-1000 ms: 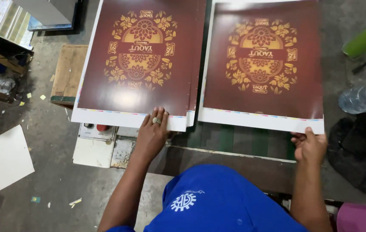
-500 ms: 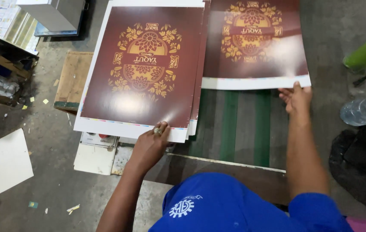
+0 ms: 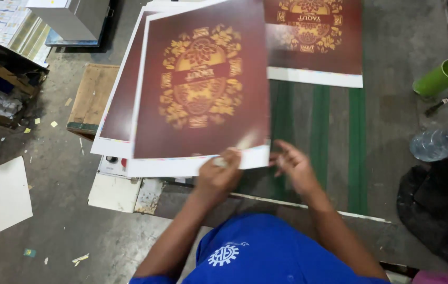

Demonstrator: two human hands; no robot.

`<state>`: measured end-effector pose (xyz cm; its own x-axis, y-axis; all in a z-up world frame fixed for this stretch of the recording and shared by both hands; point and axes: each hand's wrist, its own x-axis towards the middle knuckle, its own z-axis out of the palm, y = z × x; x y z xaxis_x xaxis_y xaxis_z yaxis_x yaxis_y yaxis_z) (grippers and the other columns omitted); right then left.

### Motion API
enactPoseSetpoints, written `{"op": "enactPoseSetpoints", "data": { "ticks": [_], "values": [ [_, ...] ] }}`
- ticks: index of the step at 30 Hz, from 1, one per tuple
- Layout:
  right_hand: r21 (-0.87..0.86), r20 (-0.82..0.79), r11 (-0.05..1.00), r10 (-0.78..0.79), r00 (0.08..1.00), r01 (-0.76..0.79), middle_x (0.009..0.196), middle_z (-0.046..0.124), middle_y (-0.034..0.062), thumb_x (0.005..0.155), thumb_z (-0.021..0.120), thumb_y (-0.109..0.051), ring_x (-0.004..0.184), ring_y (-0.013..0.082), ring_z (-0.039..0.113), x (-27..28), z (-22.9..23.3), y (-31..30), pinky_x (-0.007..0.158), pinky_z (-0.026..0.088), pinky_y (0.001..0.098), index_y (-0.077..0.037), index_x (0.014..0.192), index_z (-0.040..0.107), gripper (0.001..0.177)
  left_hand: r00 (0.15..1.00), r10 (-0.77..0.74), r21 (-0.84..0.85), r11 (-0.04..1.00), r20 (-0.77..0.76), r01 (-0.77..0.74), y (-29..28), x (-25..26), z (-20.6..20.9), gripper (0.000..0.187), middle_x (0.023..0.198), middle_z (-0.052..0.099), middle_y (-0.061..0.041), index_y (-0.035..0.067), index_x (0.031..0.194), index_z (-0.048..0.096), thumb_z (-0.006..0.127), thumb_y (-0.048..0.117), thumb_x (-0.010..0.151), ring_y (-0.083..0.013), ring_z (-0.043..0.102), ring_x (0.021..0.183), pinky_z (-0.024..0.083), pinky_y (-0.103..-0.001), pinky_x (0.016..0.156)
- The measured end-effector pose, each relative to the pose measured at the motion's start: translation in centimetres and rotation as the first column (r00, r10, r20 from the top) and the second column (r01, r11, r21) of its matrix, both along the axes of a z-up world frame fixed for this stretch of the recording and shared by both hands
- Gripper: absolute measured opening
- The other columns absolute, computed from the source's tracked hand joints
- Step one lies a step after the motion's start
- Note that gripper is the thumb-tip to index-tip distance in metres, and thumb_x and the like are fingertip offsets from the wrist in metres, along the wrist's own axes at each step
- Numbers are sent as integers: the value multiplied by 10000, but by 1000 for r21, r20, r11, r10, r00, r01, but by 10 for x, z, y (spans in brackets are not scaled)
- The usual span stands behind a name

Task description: The person repeatedly picks up large printed sheets from a stack on a table and places them onto a separate pile on the right side. The sheets feature a maroon background with a gold decorative design. The person handles the sheets by hand, moving them one by one in a continuous workflow.

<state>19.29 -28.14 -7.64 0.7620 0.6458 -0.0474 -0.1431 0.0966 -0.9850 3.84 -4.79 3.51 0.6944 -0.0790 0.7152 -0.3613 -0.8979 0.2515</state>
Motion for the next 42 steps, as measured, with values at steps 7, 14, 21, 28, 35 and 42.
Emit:
{"op": "enactPoseSetpoints", "data": {
  "ticks": [7,14,21,28,35,42],
  "values": [
    [255,-460,938,-97,883,236,1167,698,170,1088,611,-132,997,249,719,-26,-27,-22,804,620,373,58,1317,543,305,941,-140,89,981,-308,174,-46,22,-17,551,1274,675,-228,-57,1196,651,736,377,868,-366,629,1238,449,-528,1078],
    [143,-228,773,-582,781,618,1059,692,95,1077,599,-93,785,179,700,13,-41,-133,539,559,301,-52,1388,516,324,885,118,181,983,-450,-39,27,2,-25,468,1391,618,-180,27,1277,636,716,353,952,-358,529,1365,368,-533,1171],
    [107,-157,683,-706,690,723,1143,697,98,1099,541,-28,843,201,708,12,-64,-210,551,535,318,-64,1442,520,346,784,319,304,937,-532,-175,63,-16,-30,807,1478,497,-285,-80,1388,523,749,295,710,-424,423,1384,319,-577,1096],
    [42,-137,692,-710,691,720,1120,695,87,1100,555,-86,780,183,689,27,-88,-194,520,552,296,-72,1446,498,351,884,350,300,918,-312,-257,75,-19,-28,317,1252,717,-221,-28,1228,674,620,30,921,-349,719,1152,580,-442,926],
    [-12,-132,759,-647,751,651,1068,698,96,1115,568,-153,768,189,710,107,-105,-133,532,585,308,-54,1413,470,329,853,325,294,931,-409,-214,75,-24,-27,302,1191,747,-179,6,1176,702,634,42,884,-302,746,1020,601,-416,846],
    [-23,-264,866,-487,833,499,1109,723,120,1166,510,-256,925,232,768,182,-84,-111,680,606,356,12,1442,459,389,873,236,259,957,-426,-132,85,-35,-22,467,1242,737,-204,6,1240,660,627,52,776,-318,750,1029,592,-422,761]
  ]
}}
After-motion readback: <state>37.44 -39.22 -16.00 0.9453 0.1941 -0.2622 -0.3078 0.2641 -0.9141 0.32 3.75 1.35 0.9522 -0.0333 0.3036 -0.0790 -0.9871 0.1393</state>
